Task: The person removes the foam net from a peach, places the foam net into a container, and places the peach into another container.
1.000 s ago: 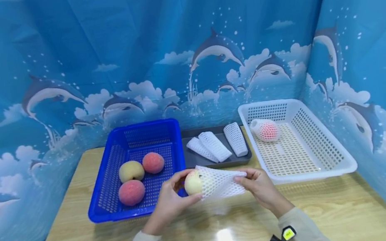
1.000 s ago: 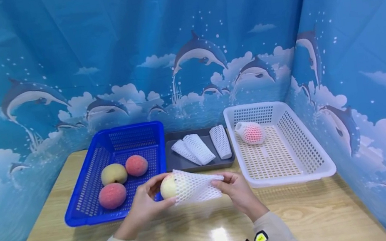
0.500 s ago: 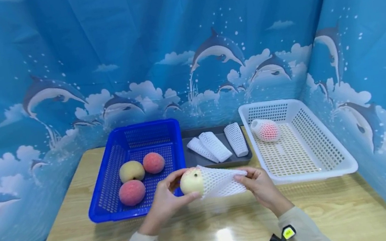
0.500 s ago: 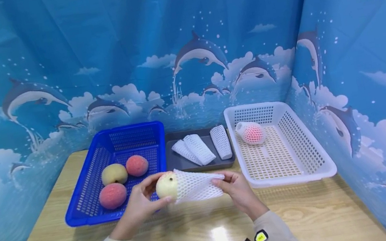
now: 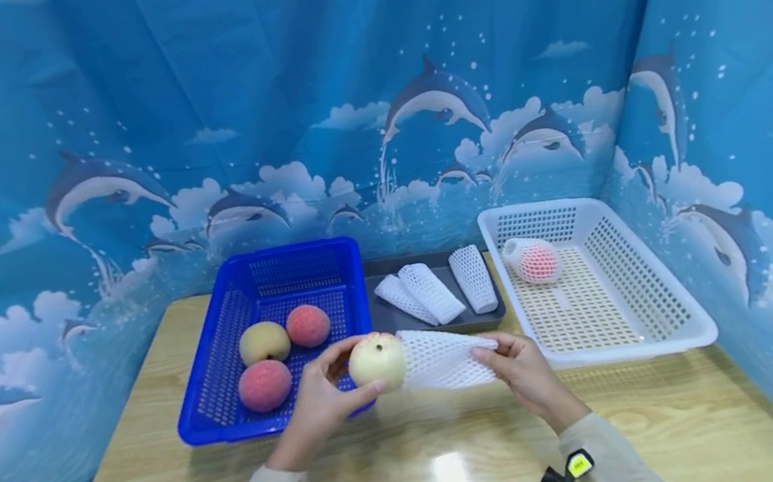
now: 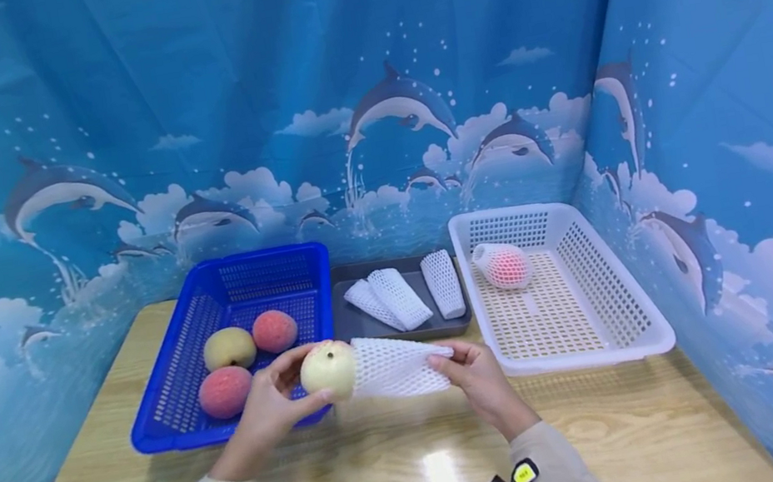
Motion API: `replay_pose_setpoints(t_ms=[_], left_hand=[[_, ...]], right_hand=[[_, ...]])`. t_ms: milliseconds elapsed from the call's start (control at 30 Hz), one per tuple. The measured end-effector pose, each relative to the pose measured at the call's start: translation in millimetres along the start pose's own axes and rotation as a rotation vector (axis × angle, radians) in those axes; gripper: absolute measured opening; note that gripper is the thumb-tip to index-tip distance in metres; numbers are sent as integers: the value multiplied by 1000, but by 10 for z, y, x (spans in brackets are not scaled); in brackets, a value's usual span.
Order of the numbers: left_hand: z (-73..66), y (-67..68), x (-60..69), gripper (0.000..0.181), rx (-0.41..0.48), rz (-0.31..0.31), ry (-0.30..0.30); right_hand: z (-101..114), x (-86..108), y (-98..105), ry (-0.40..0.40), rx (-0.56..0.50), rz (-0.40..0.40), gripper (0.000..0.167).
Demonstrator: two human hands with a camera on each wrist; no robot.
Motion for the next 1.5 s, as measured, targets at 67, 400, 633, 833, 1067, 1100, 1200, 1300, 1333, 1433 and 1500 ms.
replay_pose_setpoints(t_ms=[67,400,633,833,1067,1100,1200,1300,1333,1433,1500], left_hand=[[2,30,-1,63,-7,-1,10],[56,210,6,63,-80,-15,98],[83,306,5,69,-135,-6,162],[112,413,-24,70,-192,-30,165],[185,580,-16,75,-257,-62,199],[190,603,-17,76,-273,-69,194],[203,675,-28,75,-298,-98,165],[231,741,-40,74,-334,-117,141],[243,760,-44,73,-340,-124,132],[276,806,-59,71,-391,-138,113],[288,822,-75,70,-425,-145,93]], right_hand=[[-3,-2,4,-4,8,-17,34],[-70,-20,30,-73,-57,-170,20],[-85,-61,-10,-97,-109,-260,12],[-106,-129,-36,-93,-172,-302,10],[-166,-210,-38,-111,-195,-386,9],[-172,-224,-30,-119,-193,-403,6],[-182,-272,-16,-137,-186,-447,8],[-190,-322,-19,-151,-198,-466,13],[-192,-336,-23,-155,-209,-475,12],[-200,-377,-25,-154,-238,-497,9],[-201,-405,-18,-142,-234,-516,8]])
Point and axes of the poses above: each hand's wrist, its own x-axis away from the middle knuckle, its own y-axis out of the back of the hand, z = x × y, the point moved 5 cm from there along -x, towards the middle knuckle, and after that the axes turned 6 degrees about -x, right-handed, at the moved point
